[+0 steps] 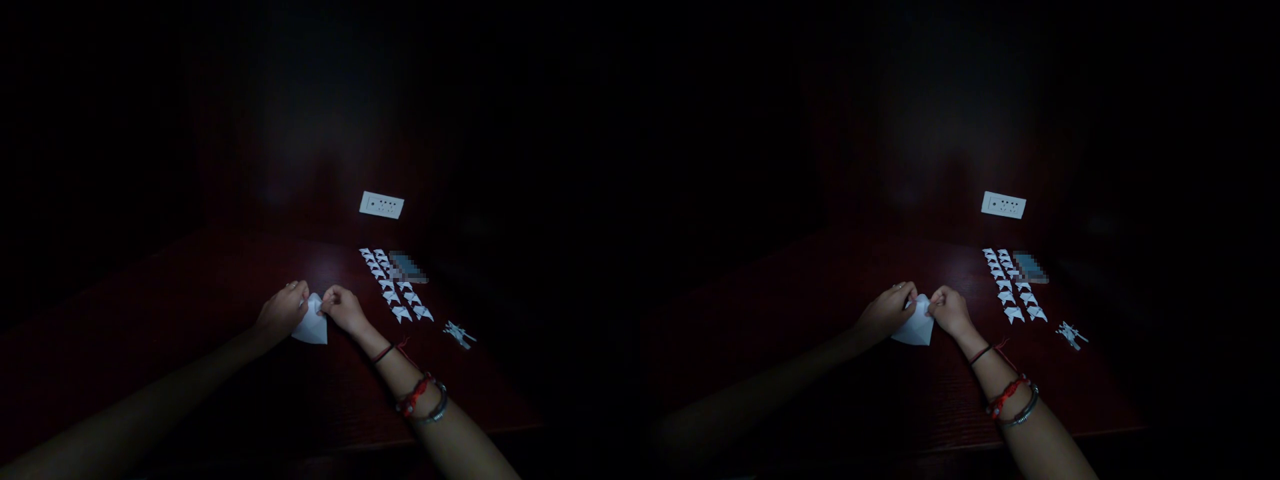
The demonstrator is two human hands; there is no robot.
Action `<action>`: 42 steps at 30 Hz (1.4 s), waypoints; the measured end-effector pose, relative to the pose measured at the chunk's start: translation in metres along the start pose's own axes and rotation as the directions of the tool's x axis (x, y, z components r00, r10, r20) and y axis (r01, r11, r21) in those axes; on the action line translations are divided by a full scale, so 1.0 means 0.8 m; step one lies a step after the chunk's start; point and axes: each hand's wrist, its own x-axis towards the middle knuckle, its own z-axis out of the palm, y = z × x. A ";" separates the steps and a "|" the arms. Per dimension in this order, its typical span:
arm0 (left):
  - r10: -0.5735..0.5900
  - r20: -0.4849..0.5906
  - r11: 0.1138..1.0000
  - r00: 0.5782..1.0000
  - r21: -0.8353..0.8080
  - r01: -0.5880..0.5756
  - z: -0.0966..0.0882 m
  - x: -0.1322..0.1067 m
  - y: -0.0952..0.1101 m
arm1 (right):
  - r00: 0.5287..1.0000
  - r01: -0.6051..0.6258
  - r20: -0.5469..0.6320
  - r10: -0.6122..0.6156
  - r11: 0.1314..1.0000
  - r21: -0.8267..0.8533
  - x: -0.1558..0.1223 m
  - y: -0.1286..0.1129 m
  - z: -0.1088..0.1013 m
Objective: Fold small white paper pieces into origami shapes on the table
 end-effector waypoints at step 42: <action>0.105 -0.062 0.993 0.993 0.068 -0.101 0.008 0.000 0.002 | 0.984 -0.156 0.137 0.112 0.916 0.369 -0.003 -0.016 0.000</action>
